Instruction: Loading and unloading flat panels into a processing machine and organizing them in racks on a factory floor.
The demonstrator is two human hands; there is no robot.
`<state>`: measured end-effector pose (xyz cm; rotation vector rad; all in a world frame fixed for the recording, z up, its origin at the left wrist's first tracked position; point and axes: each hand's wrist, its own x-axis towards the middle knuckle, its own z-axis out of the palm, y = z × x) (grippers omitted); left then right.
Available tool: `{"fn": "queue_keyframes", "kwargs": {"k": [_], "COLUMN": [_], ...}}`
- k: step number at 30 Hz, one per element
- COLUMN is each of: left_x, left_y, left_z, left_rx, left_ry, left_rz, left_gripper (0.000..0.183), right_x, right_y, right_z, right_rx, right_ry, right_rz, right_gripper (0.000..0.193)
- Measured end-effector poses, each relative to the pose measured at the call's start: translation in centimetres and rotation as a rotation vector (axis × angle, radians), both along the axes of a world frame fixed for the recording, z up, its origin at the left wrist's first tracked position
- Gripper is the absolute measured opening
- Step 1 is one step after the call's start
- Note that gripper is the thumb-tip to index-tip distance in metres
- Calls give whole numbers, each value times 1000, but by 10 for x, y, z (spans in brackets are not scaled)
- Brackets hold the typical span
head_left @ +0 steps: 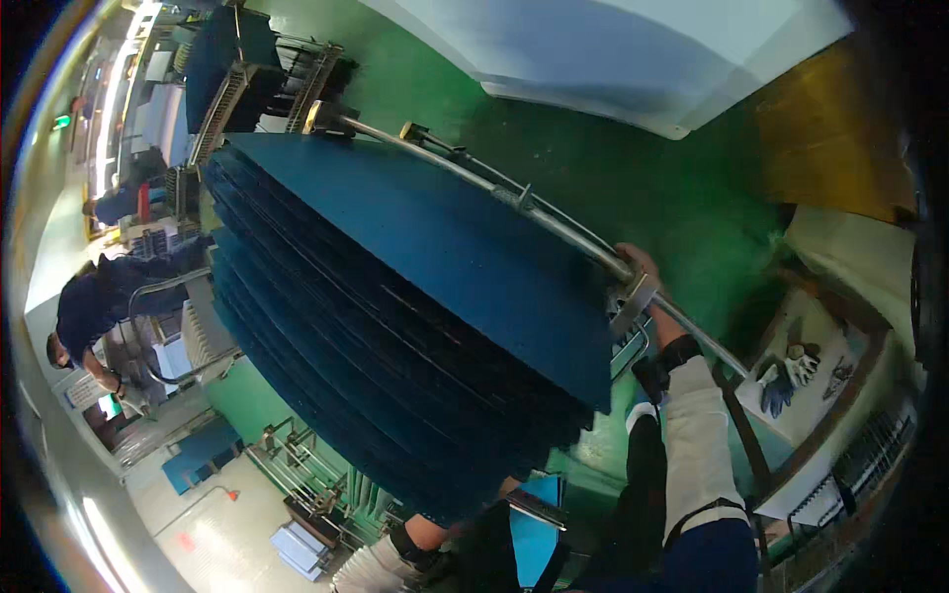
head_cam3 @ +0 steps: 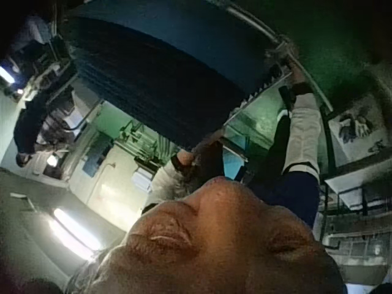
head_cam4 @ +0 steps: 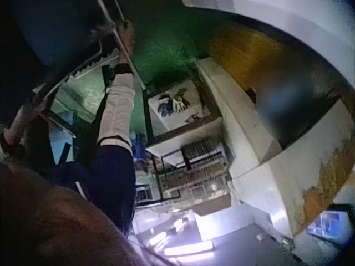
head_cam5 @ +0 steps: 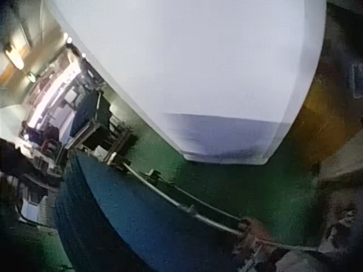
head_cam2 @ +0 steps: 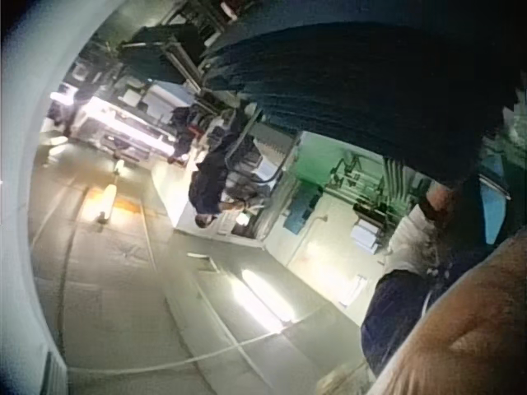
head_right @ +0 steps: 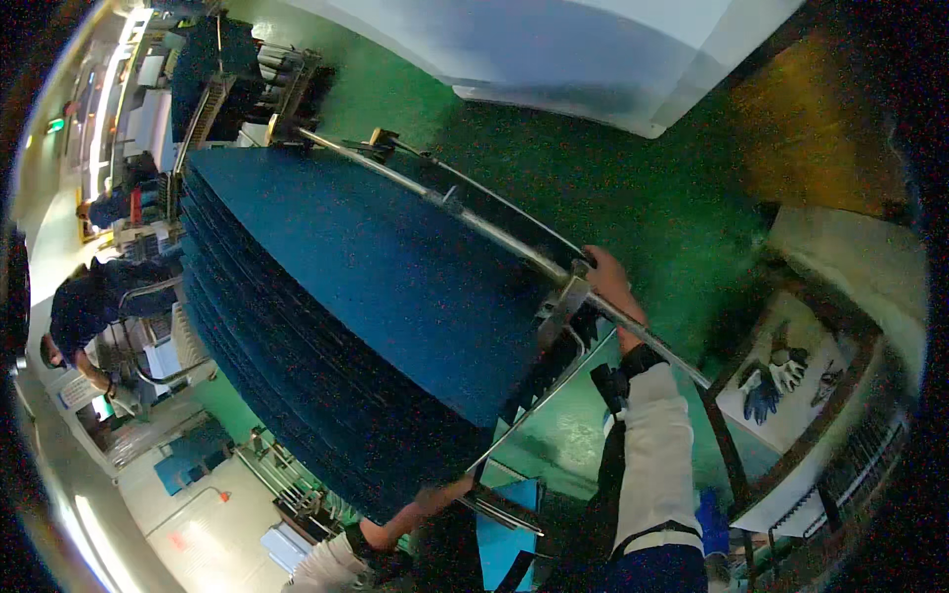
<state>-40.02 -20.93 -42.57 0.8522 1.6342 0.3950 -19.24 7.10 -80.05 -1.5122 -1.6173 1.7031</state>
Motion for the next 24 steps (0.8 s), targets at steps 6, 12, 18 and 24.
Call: {"fn": "queue_keyframes", "kwargs": {"k": [6,12,18,24], "left_x": [-14,19,13,22], "left_y": [-73,4,-48,-56], "left_z": [-40,13,3,21], "left_rx": [136,-213,-296,26], "left_ry": [413,213,254,298], "left_rz": [-447,-34,-371,-228], "left_gripper": [38,41,38,46], "right_x": [-16,0,48,54], "right_y": [9,-18,-73,-109], "right_z": [-11,23,-1,19], "right_rx": [8,-10,-139,-126], "right_ry": [-239,-232,-44,-12], "right_rz": [369,272,63,86], "right_gripper": [61,64,65,68]}}
